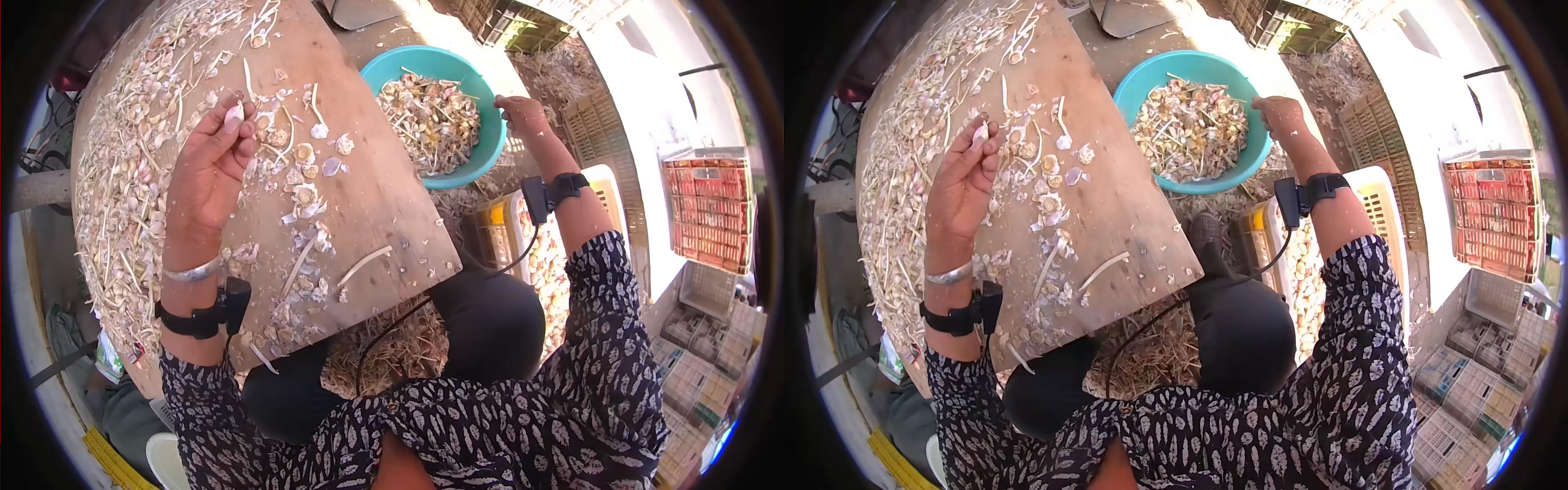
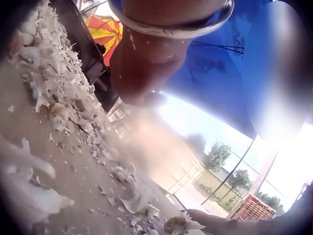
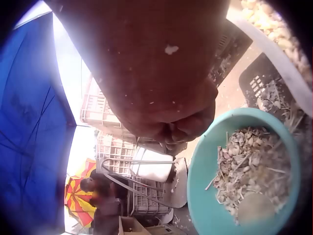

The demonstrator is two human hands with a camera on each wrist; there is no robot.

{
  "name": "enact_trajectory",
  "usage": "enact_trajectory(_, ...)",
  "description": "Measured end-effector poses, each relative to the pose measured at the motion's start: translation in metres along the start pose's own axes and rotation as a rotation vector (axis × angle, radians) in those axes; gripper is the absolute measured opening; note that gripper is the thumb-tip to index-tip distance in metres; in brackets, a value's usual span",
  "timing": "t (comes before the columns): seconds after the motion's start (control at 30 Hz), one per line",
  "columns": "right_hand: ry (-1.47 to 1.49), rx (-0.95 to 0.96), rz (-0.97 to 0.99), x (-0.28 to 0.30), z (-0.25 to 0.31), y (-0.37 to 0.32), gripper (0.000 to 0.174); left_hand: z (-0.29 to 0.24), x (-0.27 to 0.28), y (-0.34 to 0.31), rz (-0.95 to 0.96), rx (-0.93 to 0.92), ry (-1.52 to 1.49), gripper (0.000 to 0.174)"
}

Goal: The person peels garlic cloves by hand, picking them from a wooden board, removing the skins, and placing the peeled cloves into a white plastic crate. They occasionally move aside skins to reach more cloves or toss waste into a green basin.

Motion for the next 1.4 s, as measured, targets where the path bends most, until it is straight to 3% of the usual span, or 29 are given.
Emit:
enact_trajectory(0.03,-0.276,-0.021,0.003,-0.008,-0.006,0.022,0.014,0.002,-0.005,-0.009,0.023,0.030,0.001,0.032)
enact_trajectory(0.07,-0.279,-0.027,-0.001,-0.015,-0.010,0.043,0.014,0.002,-0.011,-0.017,0.053,0.057,0.003,0.035)
enact_trajectory(0.13,-0.921,0.197,0.040,-0.040,-0.006,0.083,0.019,-0.007,-0.027,-0.031,0.048,0.075,0.032,0.034)
enact_trajectory(0.17,-0.928,0.189,0.042,-0.045,-0.016,0.099,0.019,-0.008,-0.030,-0.034,0.084,0.070,0.017,0.036)
enact_trajectory(0.23,-1.202,0.348,0.023,-0.063,-0.021,0.120,0.032,-0.004,-0.030,-0.039,0.135,0.073,0.006,0.040)
enact_trajectory(0.3,-1.222,0.334,0.045,-0.073,-0.035,0.137,0.036,0.000,-0.027,-0.041,0.153,0.096,0.009,0.041)
enact_trajectory(0.43,-1.274,0.459,0.140,-0.091,-0.056,0.176,0.034,0.003,-0.024,-0.033,0.172,0.135,0.044,0.027)
enact_trajectory(0.5,-1.291,0.692,0.168,-0.106,-0.061,0.185,0.026,0.005,-0.021,-0.029,0.170,0.109,0.061,0.023)
enact_trajectory(0.53,-1.362,0.584,0.169,-0.108,-0.074,0.197,0.022,0.008,-0.017,-0.028,0.129,0.106,0.018,0.021)
enact_trajectory(0.63,-1.470,0.576,0.262,-0.126,-0.081,0.191,0.022,0.013,-0.009,-0.019,0.153,0.118,-0.010,0.021)
enact_trajectory(0.7,-1.510,0.608,0.253,-0.128,-0.085,0.187,0.023,0.024,0.006,-0.019,-0.070,0.199,-0.238,0.027)
enact_trajectory(0.77,-1.491,0.730,0.272,-0.127,-0.096,0.186,0.020,0.029,0.007,-0.013,-0.053,0.259,-0.388,0.035)
enact_trajectory(0.83,-1.416,0.783,0.290,-0.125,-0.106,0.186,0.011,0.028,0.011,-0.010,-0.204,0.275,-0.260,0.040)
enact_trajectory(0.9,-1.557,0.672,0.175,-0.123,-0.113,0.195,0.009,0.023,0.016,-0.009,-0.137,0.232,-0.234,0.043)
enact_trajectory(1.0,-1.616,0.749,0.277,-0.131,-0.116,0.190,0.010,0.017,0.024,-0.015,-0.249,0.220,-0.173,0.039)
enact_trajectory(1.03,-1.632,0.674,0.253,-0.131,-0.116,0.189,0.011,0.017,0.026,-0.017,-0.254,0.204,-0.170,0.039)
enact_trajectory(1.1,-1.650,0.611,0.238,-0.131,-0.117,0.185,0.012,0.012,0.035,-0.025,-0.251,0.113,0.177,0.035)
enact_trajectory(1.17,-1.691,0.649,0.267,-0.131,-0.118,0.177,0.013,0.008,0.040,-0.031,-0.261,0.048,0.204,0.029)
enact_trajectory(1.27,-1.693,0.700,0.299,-0.121,-0.112,0.167,0.014,-0.016,0.043,-0.048,-0.336,-0.066,0.695,0.026)
enact_trajectory(1.3,-1.723,0.717,0.331,-0.119,-0.108,0.159,0.016,-0.018,0.044,-0.056,-0.347,-0.074,0.689,0.026)
enact_trajectory(1.37,-1.611,0.739,0.289,-0.110,-0.085,0.143,0.021,-0.040,0.035,-0.075,-0.359,-0.286,1.026,0.024)
enact_trajectory(1.4,-1.494,0.653,0.257,-0.104,-0.067,0.130,0.025,-0.045,0.032,-0.086,-0.355,-0.281,1.039,0.024)
Point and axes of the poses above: each hand's wrist, its own y-axis towards the middle knuckle, its own x-axis out of the back of the hand, z = x × y, the point moved 8 cm from there along y, towards the middle knuckle, and after that the axes turned 14 degrees about y, right-handed, at the moved point
